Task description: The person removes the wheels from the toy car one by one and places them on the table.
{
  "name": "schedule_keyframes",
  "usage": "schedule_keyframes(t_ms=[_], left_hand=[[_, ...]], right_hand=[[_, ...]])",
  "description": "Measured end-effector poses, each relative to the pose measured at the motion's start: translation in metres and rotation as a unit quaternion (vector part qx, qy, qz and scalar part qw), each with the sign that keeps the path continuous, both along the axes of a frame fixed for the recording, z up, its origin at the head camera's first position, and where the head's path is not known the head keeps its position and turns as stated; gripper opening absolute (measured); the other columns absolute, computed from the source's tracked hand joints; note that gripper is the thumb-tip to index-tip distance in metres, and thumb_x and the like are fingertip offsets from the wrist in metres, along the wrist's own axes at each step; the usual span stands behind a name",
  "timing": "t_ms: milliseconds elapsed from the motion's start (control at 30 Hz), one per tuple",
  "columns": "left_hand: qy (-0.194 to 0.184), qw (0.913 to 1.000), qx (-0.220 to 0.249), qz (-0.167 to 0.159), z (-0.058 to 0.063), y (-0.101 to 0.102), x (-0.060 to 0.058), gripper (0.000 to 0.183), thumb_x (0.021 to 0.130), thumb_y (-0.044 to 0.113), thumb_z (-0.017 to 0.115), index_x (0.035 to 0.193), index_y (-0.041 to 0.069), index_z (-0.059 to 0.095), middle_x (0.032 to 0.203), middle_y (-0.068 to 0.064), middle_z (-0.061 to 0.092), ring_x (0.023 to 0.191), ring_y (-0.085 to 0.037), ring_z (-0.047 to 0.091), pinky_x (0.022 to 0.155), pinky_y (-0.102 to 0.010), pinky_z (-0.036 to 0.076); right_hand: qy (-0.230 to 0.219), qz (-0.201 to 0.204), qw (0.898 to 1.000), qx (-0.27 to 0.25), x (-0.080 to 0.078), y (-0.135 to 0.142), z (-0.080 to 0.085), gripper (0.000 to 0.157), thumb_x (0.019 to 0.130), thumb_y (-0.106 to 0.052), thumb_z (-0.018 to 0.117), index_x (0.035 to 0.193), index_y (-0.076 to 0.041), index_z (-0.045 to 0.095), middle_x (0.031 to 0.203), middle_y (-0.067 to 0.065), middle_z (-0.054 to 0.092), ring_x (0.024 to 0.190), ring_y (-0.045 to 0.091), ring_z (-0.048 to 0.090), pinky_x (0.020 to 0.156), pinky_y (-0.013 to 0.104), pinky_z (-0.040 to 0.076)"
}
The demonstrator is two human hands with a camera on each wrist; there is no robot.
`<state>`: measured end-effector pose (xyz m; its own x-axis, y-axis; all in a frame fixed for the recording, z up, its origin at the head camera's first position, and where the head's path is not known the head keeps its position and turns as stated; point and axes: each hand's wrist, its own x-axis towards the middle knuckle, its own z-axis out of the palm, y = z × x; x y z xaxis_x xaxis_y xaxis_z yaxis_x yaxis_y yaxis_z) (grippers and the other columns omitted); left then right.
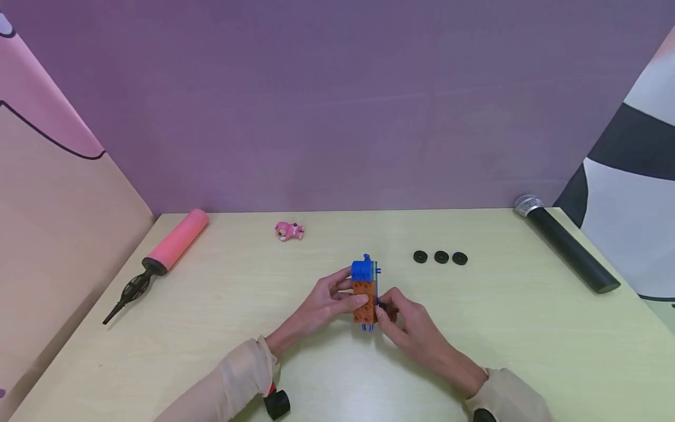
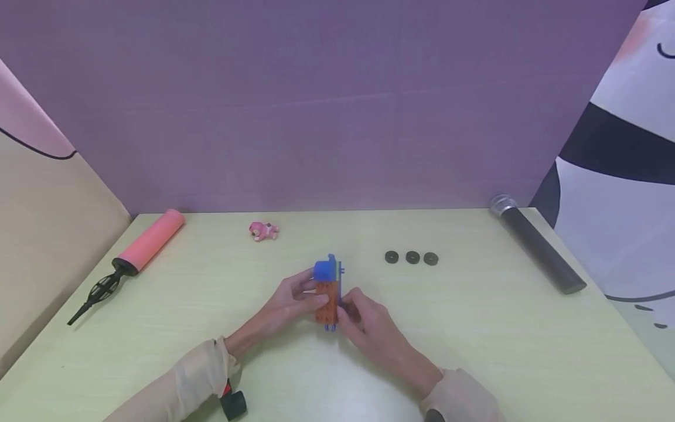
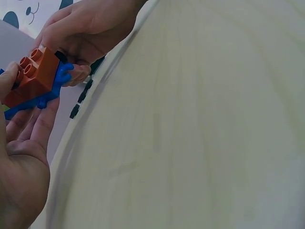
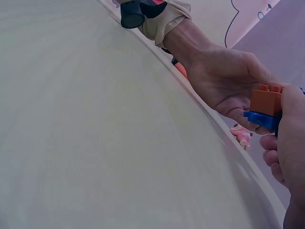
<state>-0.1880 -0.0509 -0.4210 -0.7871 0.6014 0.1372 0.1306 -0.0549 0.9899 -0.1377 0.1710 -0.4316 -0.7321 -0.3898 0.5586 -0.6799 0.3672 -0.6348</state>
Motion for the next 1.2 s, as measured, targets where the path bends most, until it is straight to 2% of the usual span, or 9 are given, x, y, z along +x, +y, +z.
schedule_keyframes(t_ms=[200, 400, 633, 733, 833, 1033, 1200], left_hand=[[-0.005, 0.9999, -0.009, -0.002, -0.001, -0.001, 0.000, 0.072, 0.101, 0.030, 0.065, 0.159, 0.002, 0.034, 0.137, -0.021, 0.063, 0.114, -0.033, 0.068, 0.096, -0.041, 0.056], [-0.013, 0.9998, -0.011, 0.006, 0.002, -0.005, -0.001, 0.070, 0.102, 0.027, 0.064, 0.160, 0.002, 0.034, 0.137, -0.021, 0.063, 0.118, -0.033, 0.067, 0.099, -0.042, 0.054], [-0.015, 0.9997, 0.002, 0.018, 0.001, -0.005, -0.003, 0.070, 0.102, 0.028, 0.064, 0.158, -0.002, 0.034, 0.134, -0.024, 0.064, 0.118, -0.036, 0.067, 0.098, -0.044, 0.055], [-0.016, 0.9996, 0.002, 0.021, 0.001, -0.004, -0.002, 0.071, 0.102, 0.028, 0.064, 0.158, -0.002, 0.034, 0.133, -0.024, 0.064, 0.118, -0.037, 0.066, 0.097, -0.045, 0.055], [-0.020, 0.9995, 0.000, 0.025, 0.001, -0.003, -0.001, 0.071, 0.101, 0.028, 0.064, 0.159, -0.001, 0.034, 0.134, -0.024, 0.064, 0.118, -0.037, 0.066, 0.098, -0.045, 0.055], [-0.024, 0.9992, -0.006, 0.032, 0.001, -0.006, 0.000, 0.070, 0.101, 0.029, 0.065, 0.160, 0.004, 0.035, 0.135, -0.020, 0.064, 0.119, -0.034, 0.065, 0.098, -0.045, 0.054], [-0.026, 0.9993, 0.007, 0.028, 0.001, -0.008, -0.001, 0.068, 0.102, 0.027, 0.065, 0.160, 0.005, 0.036, 0.133, -0.020, 0.065, 0.117, -0.034, 0.067, 0.098, -0.045, 0.055]], right_hand=[[-0.006, 0.016, 1.000, 0.005, -0.002, 0.002, 0.000, 0.009, 0.097, 0.003, 0.058, 0.102, -0.004, 0.055, 0.083, -0.001, 0.068, 0.076, 0.005, 0.055, 0.064, 0.024, 0.051], [-0.006, 0.039, 0.999, 0.010, -0.002, 0.004, -0.002, 0.017, 0.096, 0.008, 0.062, 0.106, -0.004, 0.056, 0.089, 0.001, 0.070, 0.077, 0.007, 0.059, 0.068, 0.026, 0.054], [-0.014, -0.007, 1.000, 0.014, 0.001, 0.005, 0.005, 0.016, 0.099, 0.001, 0.065, 0.114, -0.001, 0.060, 0.090, -0.005, 0.068, 0.079, 0.006, 0.058, 0.064, 0.026, 0.051], [0.006, -0.031, 0.999, 0.021, 0.000, 0.007, 0.007, 0.016, 0.100, -0.004, 0.066, 0.115, -0.001, 0.061, 0.090, -0.009, 0.064, 0.080, 0.006, 0.056, 0.062, 0.026, 0.048], [0.049, -0.040, 0.998, 0.030, -0.003, 0.010, 0.007, 0.017, 0.103, -0.014, 0.065, 0.115, -0.001, 0.064, 0.089, -0.009, 0.063, 0.079, 0.007, 0.056, 0.062, 0.026, 0.049], [0.135, -0.048, 0.989, 0.032, -0.010, 0.014, 0.004, 0.044, 0.107, -0.043, 0.054, 0.113, -0.001, 0.067, 0.087, -0.005, 0.063, 0.075, 0.009, 0.056, 0.064, 0.021, 0.049], [0.160, -0.058, 0.985, 0.032, -0.010, 0.017, 0.007, 0.048, 0.105, -0.046, 0.055, 0.112, 0.000, 0.067, 0.089, -0.002, 0.063, 0.074, 0.010, 0.060, 0.068, 0.014, 0.051]])
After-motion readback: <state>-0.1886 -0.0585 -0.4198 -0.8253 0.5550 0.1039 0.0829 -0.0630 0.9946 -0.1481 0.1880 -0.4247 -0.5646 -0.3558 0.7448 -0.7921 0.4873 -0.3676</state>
